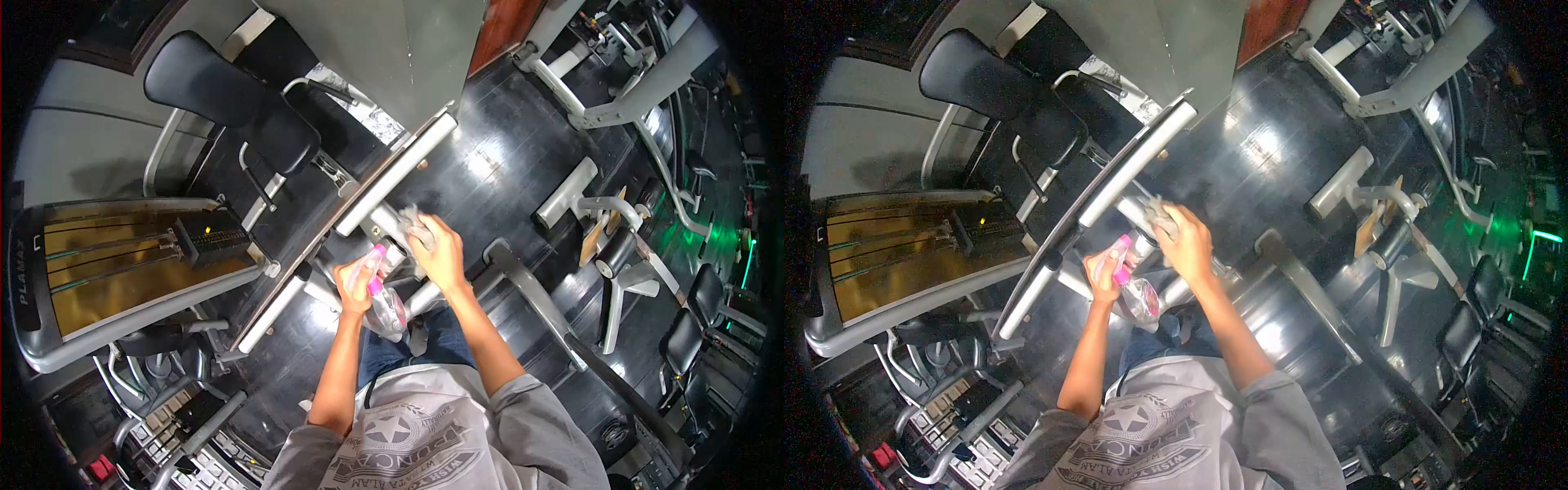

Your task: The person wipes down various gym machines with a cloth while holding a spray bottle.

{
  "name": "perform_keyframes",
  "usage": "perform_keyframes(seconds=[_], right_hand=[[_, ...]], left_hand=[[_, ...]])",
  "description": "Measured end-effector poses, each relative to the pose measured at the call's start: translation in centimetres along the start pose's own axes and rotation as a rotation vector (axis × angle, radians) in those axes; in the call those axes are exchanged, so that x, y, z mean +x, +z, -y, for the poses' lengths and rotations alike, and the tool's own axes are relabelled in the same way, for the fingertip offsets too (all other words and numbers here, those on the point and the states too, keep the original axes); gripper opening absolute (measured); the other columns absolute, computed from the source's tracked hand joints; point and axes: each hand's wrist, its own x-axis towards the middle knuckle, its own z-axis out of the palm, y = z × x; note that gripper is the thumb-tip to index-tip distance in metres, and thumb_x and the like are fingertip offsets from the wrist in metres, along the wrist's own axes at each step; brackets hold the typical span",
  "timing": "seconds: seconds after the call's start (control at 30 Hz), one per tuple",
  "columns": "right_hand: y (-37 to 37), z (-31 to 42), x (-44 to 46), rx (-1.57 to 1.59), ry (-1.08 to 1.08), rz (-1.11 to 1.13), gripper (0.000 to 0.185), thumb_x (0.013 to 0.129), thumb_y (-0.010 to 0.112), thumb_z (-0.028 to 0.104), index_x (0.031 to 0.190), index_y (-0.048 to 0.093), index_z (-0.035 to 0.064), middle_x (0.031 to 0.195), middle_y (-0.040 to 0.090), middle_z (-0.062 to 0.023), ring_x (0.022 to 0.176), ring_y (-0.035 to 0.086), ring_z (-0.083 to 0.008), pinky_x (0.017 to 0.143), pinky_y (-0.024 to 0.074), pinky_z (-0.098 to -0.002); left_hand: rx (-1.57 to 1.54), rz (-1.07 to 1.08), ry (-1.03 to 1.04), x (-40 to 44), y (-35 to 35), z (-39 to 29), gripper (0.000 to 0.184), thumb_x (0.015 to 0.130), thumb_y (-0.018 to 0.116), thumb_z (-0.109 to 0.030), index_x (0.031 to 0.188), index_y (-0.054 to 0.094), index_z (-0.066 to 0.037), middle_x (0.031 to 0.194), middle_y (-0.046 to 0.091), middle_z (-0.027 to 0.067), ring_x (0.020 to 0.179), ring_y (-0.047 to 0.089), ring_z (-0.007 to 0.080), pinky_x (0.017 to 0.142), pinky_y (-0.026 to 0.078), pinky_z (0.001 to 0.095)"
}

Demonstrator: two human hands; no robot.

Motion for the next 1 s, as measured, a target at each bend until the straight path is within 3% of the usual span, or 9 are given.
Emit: perform_keyframes(seconds=[0.3,0.37,0.47,0.63,0.7,0.73,0.8,0.93,1.0], right_hand=[[1.0,-0.4,4.7,0.219,0.106,0.134,0.038,0.077,0.071,0.019,0.107,0.067,-0.0036,0.105,0.068,-0.0214,0.096,0.067,-0.0376,0.083,0.0527,-0.0393],[-1.3,-1.9,3.9,0.098,-0.036,0.259,0.043,0.076,0.072,0.021,0.111,0.067,-0.0025,0.102,0.068,-0.0230,0.096,0.068,-0.0372,0.083,0.0529,-0.0388],[-4.5,-3.5,3.6,0.052,0.144,0.461,0.044,0.078,0.074,0.023,0.111,0.066,-0.0040,0.100,0.070,-0.0218,0.096,0.069,-0.0332,0.086,0.0520,-0.0371],[-1.1,-5.8,6.2,0.102,0.223,0.310,0.042,0.081,0.072,0.024,0.114,0.065,-0.0022,0.099,0.070,-0.0234,0.093,0.071,-0.0285,0.083,0.0529,-0.0360],[1.7,-5.2,7.5,0.191,0.188,0.322,0.047,0.081,0.070,0.033,0.113,0.066,-0.0010,0.099,0.067,-0.0273,0.096,0.068,-0.0372,0.084,0.0524,-0.0406],[2.7,-4.6,7.8,0.198,0.192,0.321,0.047,0.081,0.070,0.033,0.113,0.066,-0.0010,0.099,0.067,-0.0273,0.096,0.068,-0.0372,0.084,0.0524,-0.0406],[4.2,-4.0,8.3,0.002,0.295,0.577,0.051,0.080,0.069,0.039,0.112,0.067,0.0004,0.102,0.067,-0.0280,0.100,0.066,-0.0405,0.089,0.0508,-0.0438],[2.0,-6.2,6.7,0.098,0.119,0.560,0.053,0.081,0.070,0.044,0.114,0.069,0.0027,0.114,0.066,-0.0234,0.105,0.064,-0.0382,0.093,0.0498,-0.0407],[0.3,-6.4,5.1,0.142,0.120,0.552,0.049,0.082,0.071,0.039,0.111,0.068,0.0002,0.109,0.068,-0.0230,0.100,0.067,-0.0345,0.088,0.0511,-0.0391]], left_hand=[[-0.041,-0.021,-0.077,-0.2,0.1,-0.1,0.061,0.094,0.047,-0.046,0.085,0.070,0.009,0.068,0.067,0.0133,0.055,0.064,0.0179,0.052,0.051,0.0284],[-0.049,-0.034,-0.103,-0.3,0.1,-0.2,0.061,0.094,0.048,-0.047,0.086,0.069,0.010,0.068,0.067,0.0139,0.055,0.064,0.0182,0.052,0.051,0.0283],[-0.062,-0.043,-0.124,-0.2,0.0,-0.4,0.062,0.093,0.049,-0.048,0.085,0.069,0.011,0.068,0.067,0.0146,0.054,0.064,0.0189,0.051,0.051,0.0282],[-0.033,-0.043,-0.118,-0.5,-0.2,0.0,0.062,0.094,0.048,-0.049,0.083,0.069,0.008,0.066,0.066,0.0123,0.056,0.065,0.0183,0.053,0.051,0.0285],[-0.035,-0.044,-0.129,-0.6,-0.1,-0.2,0.064,0.094,0.048,-0.050,0.082,0.069,0.008,0.066,0.067,0.0123,0.056,0.065,0.0183,0.052,0.051,0.0285],[-0.041,-0.049,-0.136,-0.5,-0.2,-0.3,0.065,0.094,0.048,-0.052,0.082,0.069,0.009,0.066,0.067,0.0123,0.056,0.065,0.0182,0.052,0.051,0.0285],[-0.033,-0.045,-0.134,-0.6,-0.2,-0.3,0.066,0.094,0.048,-0.053,0.082,0.069,0.009,0.067,0.067,0.0123,0.056,0.065,0.0179,0.052,0.051,0.0284],[-0.028,-0.042,-0.149,-0.6,-0.3,-0.3,0.069,0.093,0.049,-0.057,0.081,0.069,0.009,0.067,0.067,0.0121,0.055,0.064,0.0174,0.052,0.051,0.0283],[-0.027,-0.039,-0.164,-0.7,-0.3,-0.3,0.070,0.092,0.049,-0.057,0.081,0.069,0.009,0.067,0.067,0.0121,0.055,0.065,0.0176,0.052,0.051,0.0283]])
